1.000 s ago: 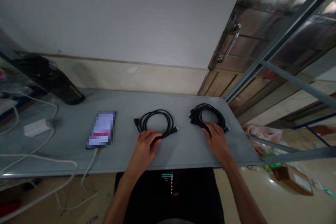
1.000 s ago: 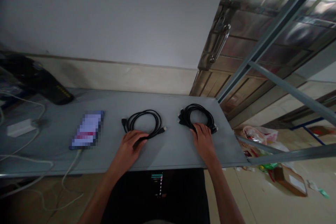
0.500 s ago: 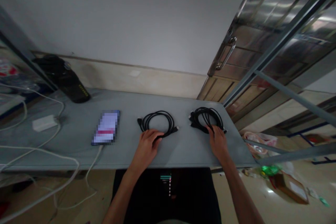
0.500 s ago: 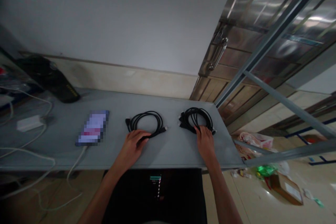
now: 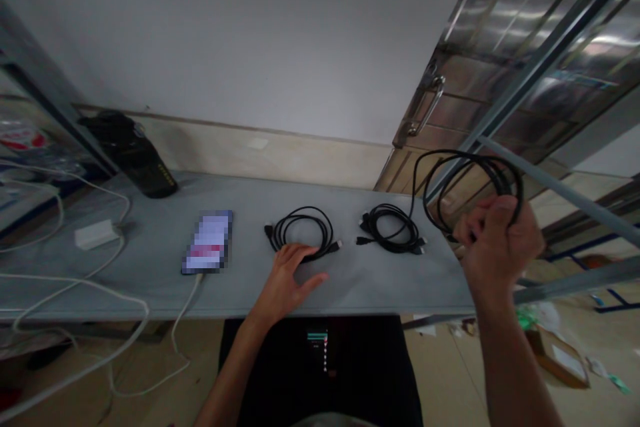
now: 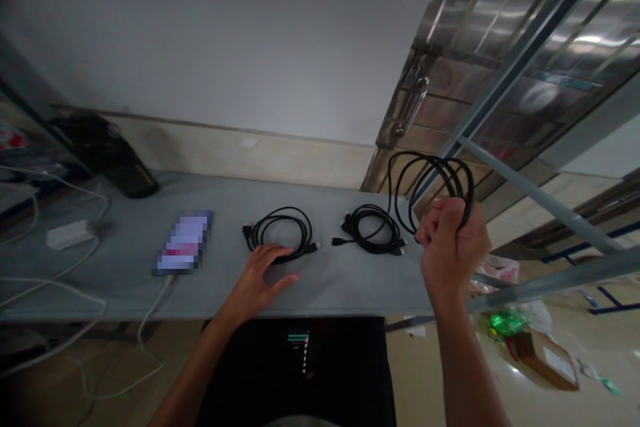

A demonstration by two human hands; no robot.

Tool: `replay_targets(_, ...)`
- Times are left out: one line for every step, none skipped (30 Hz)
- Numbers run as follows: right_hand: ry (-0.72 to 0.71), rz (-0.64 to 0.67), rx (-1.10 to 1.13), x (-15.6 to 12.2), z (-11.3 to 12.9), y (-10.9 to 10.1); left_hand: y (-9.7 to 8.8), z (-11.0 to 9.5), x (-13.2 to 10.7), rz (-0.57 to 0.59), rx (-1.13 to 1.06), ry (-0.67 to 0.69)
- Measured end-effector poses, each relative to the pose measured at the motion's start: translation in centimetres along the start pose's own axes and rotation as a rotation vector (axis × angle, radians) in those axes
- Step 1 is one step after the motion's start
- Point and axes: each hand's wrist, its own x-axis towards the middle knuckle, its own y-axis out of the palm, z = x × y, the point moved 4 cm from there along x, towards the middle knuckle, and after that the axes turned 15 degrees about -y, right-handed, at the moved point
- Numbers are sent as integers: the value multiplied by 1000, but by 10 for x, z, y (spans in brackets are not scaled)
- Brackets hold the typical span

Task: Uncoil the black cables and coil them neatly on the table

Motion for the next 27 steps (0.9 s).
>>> replay_targets(-7,-24,43,-4,14,5,-1,-3,-1,29,-15,10)
replay_targets(-6,-33,77,-10,25,10,-1,-7,-3,60,-23,16)
replay_targets(6,-27,106,-18,33,16,-1,-9,-4,91,-22,20)
replay_targets(33,-9,141,-28,38,22,-1,-12,-5,117,-15,24)
replay_targets(65,10,173,-39,40,29,-1,-14,-6,138,-6,28)
replay_targets(99,32,204,-51,41,35,-1,-16,-7,165,7,36)
replay_targets(132,64,227,-64,39,41,-1,-17,-7,192,23,47)
replay_targets(162,105,241,-78,36,47,0,-18,-8,215,41,61)
replay_targets(187,164,248,-92,33,53,1,-18,-8,232,60,79)
replay_targets(204,242,248,-106,28,59,2,-17,-8,246,79,97)
replay_targets(212,336,244,-120,24,65,3,-16,-8,247,88,116)
replay_targets(207,444,239,-133,21,70,4,-14,-8,229,84,134)
replay_targets(187,556,236,-146,18,76,4,-11,-7,204,66,148)
replay_targets(156,662,235,-157,16,80,5,-9,-7,178,42,154)
replay_targets(122,752,231,-167,14,83,6,-6,-6,152,15,150)
replay_targets(89,823,229,-176,13,86,7,-3,-5,125,-10,136)
replay_targets(64,875,229,-183,11,87,7,-1,-4,104,-32,117)
replay_targets(52,905,231,-190,9,88,8,0,-4,98,-46,94)
replay_targets(53,917,237,-196,6,88,8,0,-3,101,-55,74)
replay_targets(62,918,248,-202,3,88,7,-1,-3,114,-58,58)
replay_targets(73,907,261,-207,0,87,7,-2,-2,132,-61,45)
replay_targets(84,888,272,-212,-3,87,6,-5,-2,146,-67,31)
replay_targets(95,866,278,-217,-7,87,4,-7,-1,159,-77,10)
replay_targets(103,847,282,-221,-10,87,2,-9,0,166,-97,-17)
replay_targets(107,833,284,-225,-13,87,0,-11,0,170,-126,-50)
replay_targets(109,827,283,-229,-15,87,-2,-12,1,174,-162,-83)
replay_targets(107,826,284,-232,-16,88,-4,-14,2,180,-197,-115)
